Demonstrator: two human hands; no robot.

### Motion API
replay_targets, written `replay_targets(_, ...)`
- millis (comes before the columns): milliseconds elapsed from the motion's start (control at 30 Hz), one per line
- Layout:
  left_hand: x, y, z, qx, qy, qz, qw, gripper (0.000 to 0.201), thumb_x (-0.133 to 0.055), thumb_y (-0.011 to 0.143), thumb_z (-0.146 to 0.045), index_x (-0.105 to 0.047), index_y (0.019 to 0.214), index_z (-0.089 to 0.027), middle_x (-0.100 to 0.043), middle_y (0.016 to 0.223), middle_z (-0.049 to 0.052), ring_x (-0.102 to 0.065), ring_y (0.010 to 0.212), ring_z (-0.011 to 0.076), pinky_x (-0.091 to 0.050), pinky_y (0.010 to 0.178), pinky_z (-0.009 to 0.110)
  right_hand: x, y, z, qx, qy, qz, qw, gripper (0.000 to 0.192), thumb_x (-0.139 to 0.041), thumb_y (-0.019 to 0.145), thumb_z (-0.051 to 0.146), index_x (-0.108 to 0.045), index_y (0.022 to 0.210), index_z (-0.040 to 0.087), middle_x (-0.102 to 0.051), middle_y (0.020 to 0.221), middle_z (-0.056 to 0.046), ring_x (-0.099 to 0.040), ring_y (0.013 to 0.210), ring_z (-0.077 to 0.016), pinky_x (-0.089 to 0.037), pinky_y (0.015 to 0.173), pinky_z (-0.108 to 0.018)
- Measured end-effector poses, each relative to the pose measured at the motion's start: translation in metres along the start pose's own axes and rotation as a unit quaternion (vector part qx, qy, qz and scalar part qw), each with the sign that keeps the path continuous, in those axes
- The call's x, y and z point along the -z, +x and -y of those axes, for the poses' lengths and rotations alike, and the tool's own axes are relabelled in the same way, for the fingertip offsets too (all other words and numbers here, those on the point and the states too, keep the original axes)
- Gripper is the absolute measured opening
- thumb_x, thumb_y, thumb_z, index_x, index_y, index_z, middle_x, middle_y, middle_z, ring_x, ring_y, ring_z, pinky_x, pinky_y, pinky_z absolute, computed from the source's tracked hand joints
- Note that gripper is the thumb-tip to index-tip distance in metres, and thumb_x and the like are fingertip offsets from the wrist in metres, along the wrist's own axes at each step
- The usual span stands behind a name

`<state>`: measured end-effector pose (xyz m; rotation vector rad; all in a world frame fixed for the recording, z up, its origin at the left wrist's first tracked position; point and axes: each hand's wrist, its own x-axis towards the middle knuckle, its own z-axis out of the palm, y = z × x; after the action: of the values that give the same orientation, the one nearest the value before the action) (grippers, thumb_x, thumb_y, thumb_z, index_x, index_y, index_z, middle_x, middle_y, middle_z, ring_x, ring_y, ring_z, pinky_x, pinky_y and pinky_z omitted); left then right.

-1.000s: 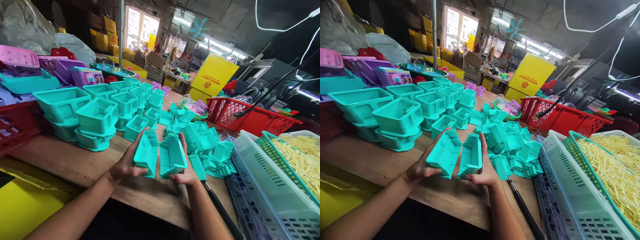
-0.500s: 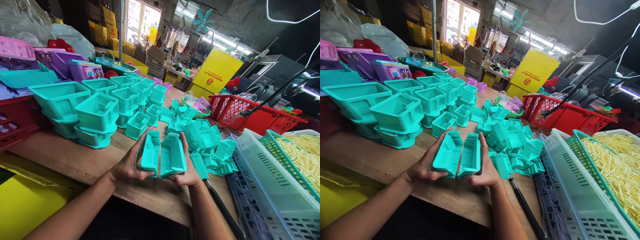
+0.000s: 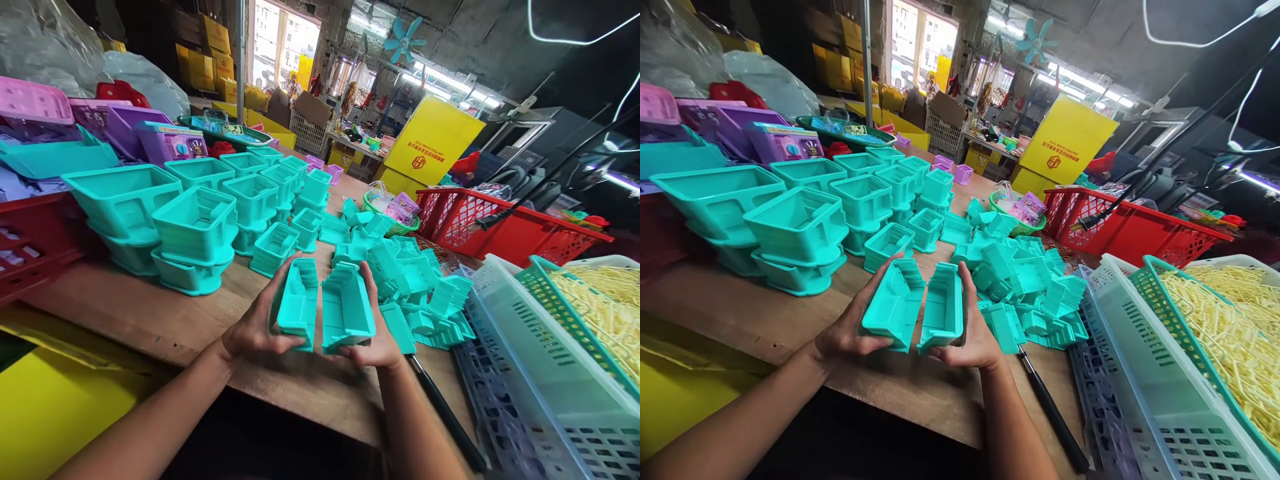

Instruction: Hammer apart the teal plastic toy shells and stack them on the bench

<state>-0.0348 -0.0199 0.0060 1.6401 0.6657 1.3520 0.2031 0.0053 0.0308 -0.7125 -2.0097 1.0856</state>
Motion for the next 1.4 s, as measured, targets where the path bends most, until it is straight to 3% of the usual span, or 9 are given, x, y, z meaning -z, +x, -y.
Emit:
replay_targets(367, -0.002, -0.001, 0.0, 0.012, -0.006, 0.004, 1.0, 0.116, -0.082, 0.062, -0.034, -0.015, 0.157, -0.025, -0.022, 0.163, 0.011, -0.018, 0.149, 0.041, -0.023, 0.122, 0.058, -0.001, 0.0, -0.004, 0.004, -0.089, 0.025, 0.996, 0.128, -0.076, 0.067, 0.055, 0.012, 0.156, 0.027, -0.02, 0.161, -0.012, -0.031, 0.145, -0.0342, -0.028, 0.118, -0.053)
replay_targets(633, -0.003, -0.003, 0.007, 0.014, 0.039, 0.004, 0.999, 0.122, -0.085, 0.06, -0.036, -0.013, 0.158, -0.023, -0.036, 0.156, 0.015, -0.028, 0.146, 0.0405, -0.022, 0.122, 0.056, -0.003, 0.002, -0.005, 0.014, -0.075, 0.037, 0.996, 0.125, -0.079, 0.067, 0.05, 0.006, 0.157, 0.029, -0.014, 0.163, -0.01, -0.022, 0.149, -0.0339, -0.02, 0.121, -0.053)
replay_targets(833, -0.003, -0.004, 0.008, 0.017, 0.057, 0.015, 0.998, 0.124, -0.085, 0.06, -0.031, -0.01, 0.158, -0.025, -0.027, 0.161, 0.013, -0.021, 0.149, 0.0398, -0.017, 0.123, 0.055, -0.002, 0.002, -0.008, 0.008, -0.06, 0.042, 0.997, 0.126, -0.081, 0.066, 0.048, 0.003, 0.157, 0.031, -0.014, 0.164, -0.008, -0.019, 0.15, -0.0336, -0.015, 0.122, -0.053)
replay_targets(1067, -0.003, -0.002, 0.009, 0.03, -0.021, 0.035, 0.999, 0.117, -0.083, 0.066, -0.034, -0.012, 0.158, -0.026, -0.03, 0.159, 0.014, -0.027, 0.146, 0.041, -0.012, 0.122, 0.057, -0.006, 0.003, -0.016, 0.03, -0.027, 0.025, 0.999, 0.123, -0.081, 0.066, 0.053, -0.001, 0.157, 0.034, -0.008, 0.165, -0.004, -0.01, 0.152, -0.0338, -0.011, 0.123, -0.053)
replay_targets(1267, -0.004, -0.001, 0.008, 0.052, -0.096, 0.027, 0.994, 0.115, -0.082, 0.068, -0.033, -0.011, 0.158, -0.027, -0.023, 0.163, 0.012, -0.018, 0.149, 0.0404, -0.015, 0.122, 0.057, -0.013, 0.001, -0.018, 0.007, 0.034, 0.012, 0.999, 0.12, -0.079, 0.068, 0.055, 0.0, 0.157, 0.034, -0.014, 0.164, -0.007, -0.02, 0.15, -0.035, -0.02, 0.121, -0.056)
replay_targets(1400, -0.005, -0.003, 0.008, 0.063, -0.112, 0.015, 0.992, 0.114, -0.082, 0.069, -0.033, -0.011, 0.158, -0.027, -0.024, 0.163, 0.011, -0.01, 0.151, 0.0393, -0.016, 0.122, 0.056, -0.017, 0.001, -0.018, 0.002, 0.059, -0.004, 0.998, 0.12, -0.08, 0.068, 0.053, -0.002, 0.157, 0.034, -0.014, 0.165, -0.007, -0.021, 0.15, -0.0349, -0.02, 0.121, -0.056)
